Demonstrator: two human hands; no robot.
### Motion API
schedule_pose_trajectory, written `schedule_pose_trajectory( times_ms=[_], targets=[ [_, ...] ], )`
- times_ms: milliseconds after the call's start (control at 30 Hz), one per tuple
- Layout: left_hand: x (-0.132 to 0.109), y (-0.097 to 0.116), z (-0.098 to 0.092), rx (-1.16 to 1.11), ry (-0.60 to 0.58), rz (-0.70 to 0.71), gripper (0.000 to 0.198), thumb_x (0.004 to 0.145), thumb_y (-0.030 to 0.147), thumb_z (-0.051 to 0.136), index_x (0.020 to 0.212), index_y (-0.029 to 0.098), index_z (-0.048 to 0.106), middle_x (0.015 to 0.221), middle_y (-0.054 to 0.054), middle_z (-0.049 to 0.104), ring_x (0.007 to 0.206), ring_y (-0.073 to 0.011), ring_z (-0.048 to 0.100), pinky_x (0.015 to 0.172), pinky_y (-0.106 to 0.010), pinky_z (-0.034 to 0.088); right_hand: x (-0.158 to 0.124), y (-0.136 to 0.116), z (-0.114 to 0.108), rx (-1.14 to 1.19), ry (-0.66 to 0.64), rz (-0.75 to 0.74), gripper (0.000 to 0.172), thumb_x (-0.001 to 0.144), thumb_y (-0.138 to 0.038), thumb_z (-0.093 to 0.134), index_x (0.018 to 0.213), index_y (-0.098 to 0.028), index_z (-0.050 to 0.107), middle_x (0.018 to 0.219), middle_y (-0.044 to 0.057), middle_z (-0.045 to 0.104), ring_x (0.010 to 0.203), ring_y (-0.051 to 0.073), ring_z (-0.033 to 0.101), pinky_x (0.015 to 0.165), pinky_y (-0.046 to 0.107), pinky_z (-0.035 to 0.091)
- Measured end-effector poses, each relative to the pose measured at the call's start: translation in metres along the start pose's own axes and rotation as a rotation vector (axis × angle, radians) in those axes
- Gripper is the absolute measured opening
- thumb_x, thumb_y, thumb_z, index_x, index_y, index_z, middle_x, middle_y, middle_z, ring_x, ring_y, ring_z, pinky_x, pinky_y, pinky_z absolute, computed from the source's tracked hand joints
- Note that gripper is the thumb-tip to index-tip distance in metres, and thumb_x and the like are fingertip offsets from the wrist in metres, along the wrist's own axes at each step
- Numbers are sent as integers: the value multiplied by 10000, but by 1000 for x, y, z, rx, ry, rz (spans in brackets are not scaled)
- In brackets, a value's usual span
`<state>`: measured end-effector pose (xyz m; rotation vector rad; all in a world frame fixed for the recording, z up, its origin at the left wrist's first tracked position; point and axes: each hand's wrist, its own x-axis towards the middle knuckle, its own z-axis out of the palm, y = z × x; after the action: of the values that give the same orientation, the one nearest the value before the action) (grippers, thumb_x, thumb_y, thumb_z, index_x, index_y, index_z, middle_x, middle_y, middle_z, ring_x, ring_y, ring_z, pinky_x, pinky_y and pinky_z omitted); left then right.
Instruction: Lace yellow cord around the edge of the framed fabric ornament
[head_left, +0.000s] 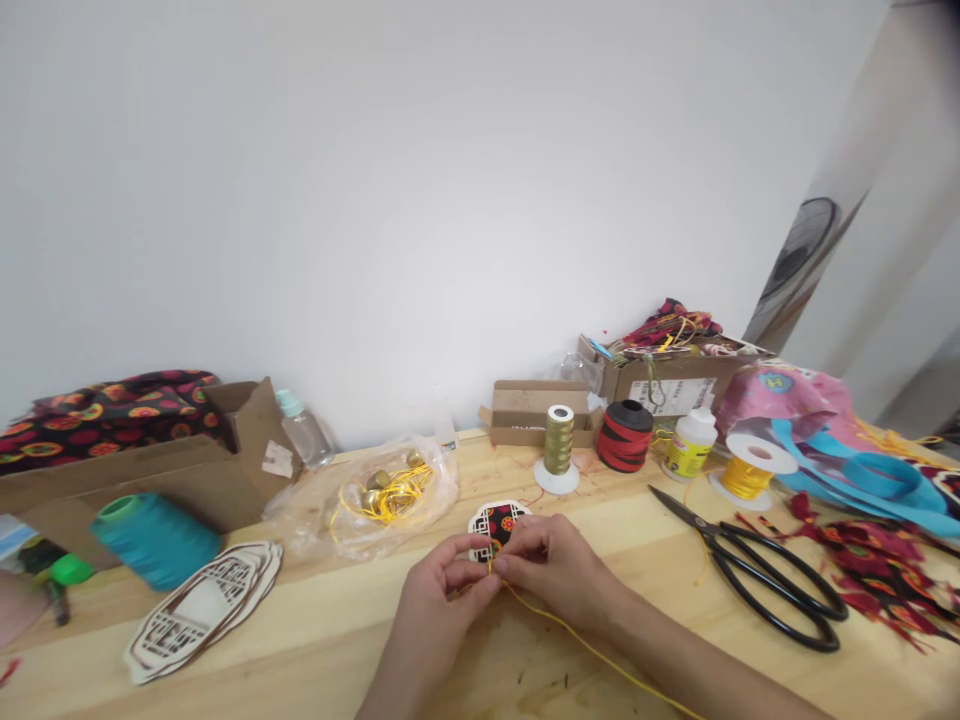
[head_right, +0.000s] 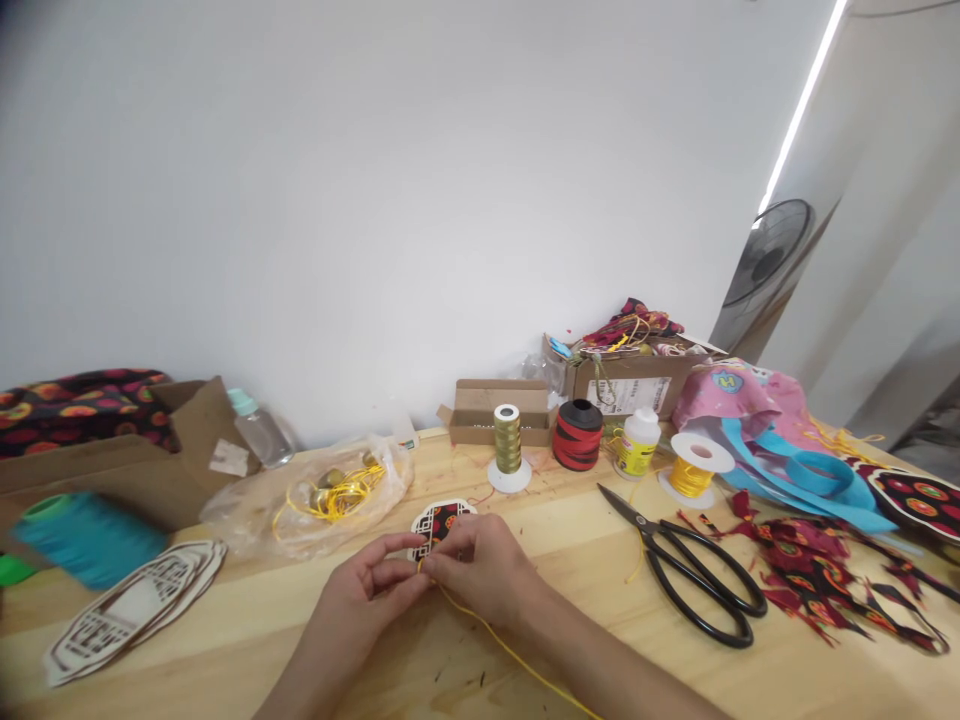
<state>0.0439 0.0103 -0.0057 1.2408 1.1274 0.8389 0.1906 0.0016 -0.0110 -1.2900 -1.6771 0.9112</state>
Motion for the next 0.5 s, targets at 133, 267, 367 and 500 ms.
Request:
schedule_pose_trajectory(
  times_ms=[133, 267, 367, 500],
  targets=[
    [1, 2, -1, -67, -9, -22, 335, 549, 259, 692, 830, 146, 546, 573, -3, 681, 541, -122, 568, 544, -199, 390, 1, -3, 1, 157, -11, 101, 124, 658, -190, 534, 591, -117, 610, 529, -33, 443, 486, 61, 358, 434, 171, 260],
    [0, 2, -2, -102, -16, -39, 315, 520, 260, 712, 770, 148, 555, 554, -4, 677, 534, -135, 579, 527, -203, 388, 0, -19, -12, 464, -221, 194, 171, 695, -273, 504, 589, -140, 490, 469, -65, 354, 428, 47, 267, 395, 166, 194],
    [0, 0, -2, -75, 17, -25, 311, 511, 267, 714, 753, 144, 563, 535, 2, 669, 494, -130, 567, 486, -197, 366, -8, -33, -40, 487, -431, 137, 234, 659, -356, 560, 586, -152, 474, 491, -63, 338, 428, 45, 248, 392, 165, 195],
    [0, -1, -1, -51, 50, -22, 308, 493, 266, 717, 736, 138, 577, 514, 9, 660, 476, -117, 548, 484, -189, 351, -25, -38, -90, 168, -318, -250, 548, 622, -670, 396, 395, -172, 432, 425, -16, 392, 408, 77, 366, 404, 202, 310]
  ],
)
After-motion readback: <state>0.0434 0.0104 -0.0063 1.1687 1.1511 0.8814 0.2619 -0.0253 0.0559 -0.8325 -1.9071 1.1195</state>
